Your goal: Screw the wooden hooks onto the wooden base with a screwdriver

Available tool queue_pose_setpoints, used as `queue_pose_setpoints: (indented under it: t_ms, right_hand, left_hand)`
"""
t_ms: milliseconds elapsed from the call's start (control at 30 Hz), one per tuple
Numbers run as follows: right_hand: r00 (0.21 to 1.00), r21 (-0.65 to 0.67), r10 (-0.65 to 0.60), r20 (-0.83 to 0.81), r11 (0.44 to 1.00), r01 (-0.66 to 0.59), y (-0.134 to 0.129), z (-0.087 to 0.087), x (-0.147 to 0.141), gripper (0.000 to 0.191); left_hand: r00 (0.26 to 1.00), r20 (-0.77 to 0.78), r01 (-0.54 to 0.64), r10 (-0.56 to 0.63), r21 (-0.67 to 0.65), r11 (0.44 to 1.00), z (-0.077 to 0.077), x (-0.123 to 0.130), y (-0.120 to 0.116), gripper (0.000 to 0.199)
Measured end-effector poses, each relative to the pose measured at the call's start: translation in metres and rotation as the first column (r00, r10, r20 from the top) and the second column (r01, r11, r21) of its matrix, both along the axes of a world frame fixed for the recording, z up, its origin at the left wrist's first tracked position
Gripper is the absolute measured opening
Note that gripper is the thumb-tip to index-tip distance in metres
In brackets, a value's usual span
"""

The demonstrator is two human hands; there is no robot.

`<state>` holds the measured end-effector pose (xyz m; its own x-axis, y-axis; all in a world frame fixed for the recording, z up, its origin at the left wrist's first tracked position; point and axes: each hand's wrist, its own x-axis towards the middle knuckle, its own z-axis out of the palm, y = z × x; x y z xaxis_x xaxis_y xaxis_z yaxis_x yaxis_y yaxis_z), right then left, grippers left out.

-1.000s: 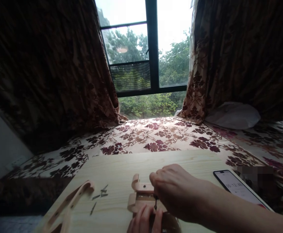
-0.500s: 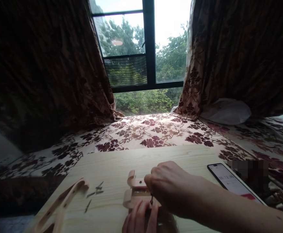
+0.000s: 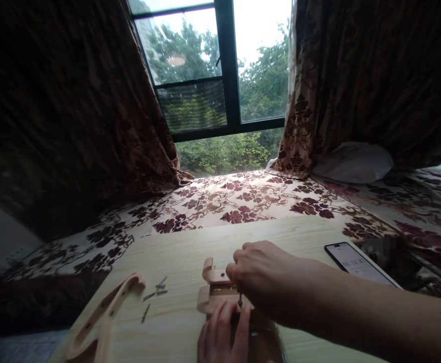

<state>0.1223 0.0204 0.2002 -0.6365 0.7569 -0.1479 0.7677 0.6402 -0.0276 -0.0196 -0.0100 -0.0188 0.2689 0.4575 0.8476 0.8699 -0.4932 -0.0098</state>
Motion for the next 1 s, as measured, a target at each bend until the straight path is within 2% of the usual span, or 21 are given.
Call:
queue_pose_setpoints:
  t_ms: [167,267,400,567,633,733,833,1000]
  right_hand:
    - [0.996,0.041,-0.093,-0.004,0.995,0.093,-0.003,-0.008,-0.001,0.023]
    - [0.990,0.033,-0.133,0.037,0.991,0.132,-0.005,-0.003,0.000,0.018]
    - [0.990,0.045,-0.123,0.074,0.992,0.120,-0.004,0.005,0.000,0.011]
    - [0.997,-0.014,0.002,0.083,1.000,-0.001,-0.004,0.010,-0.002,0.015]
    - [0.997,-0.027,0.016,0.075,1.000,-0.014,-0.004,0.008,-0.004,0.016]
    - [0.999,-0.008,-0.005,0.042,1.000,0.005,-0.001,0.001,-0.006,0.013]
    - [0.995,0.026,-0.086,0.044,0.996,0.085,0.003,-0.004,-0.007,0.016]
    - [0.986,0.078,-0.164,0.038,0.984,0.161,0.001,0.001,-0.007,0.016]
  left_hand:
    - [0.993,0.116,0.025,-0.012,-0.117,0.993,0.008,0.004,-0.006,0.058]
    - [0.988,0.155,0.050,-0.024,-0.163,0.985,0.013,0.005,-0.010,0.060]
    - [0.988,0.146,0.076,-0.048,-0.196,0.978,0.018,0.004,-0.014,0.058]
    - [0.986,0.159,0.076,-0.046,-0.190,0.979,0.018,0.004,-0.013,0.063]
    - [0.989,0.143,0.063,-0.038,-0.173,0.983,0.015,0.004,-0.011,0.062]
    - [0.992,0.125,0.055,-0.036,-0.150,0.987,0.010,0.003,-0.008,0.062]
    - [0.992,0.118,0.062,-0.045,-0.145,0.987,0.007,0.001,-0.008,0.064]
    - [0.993,0.107,0.055,-0.039,-0.152,0.987,0.007,0.001,-0.008,0.064]
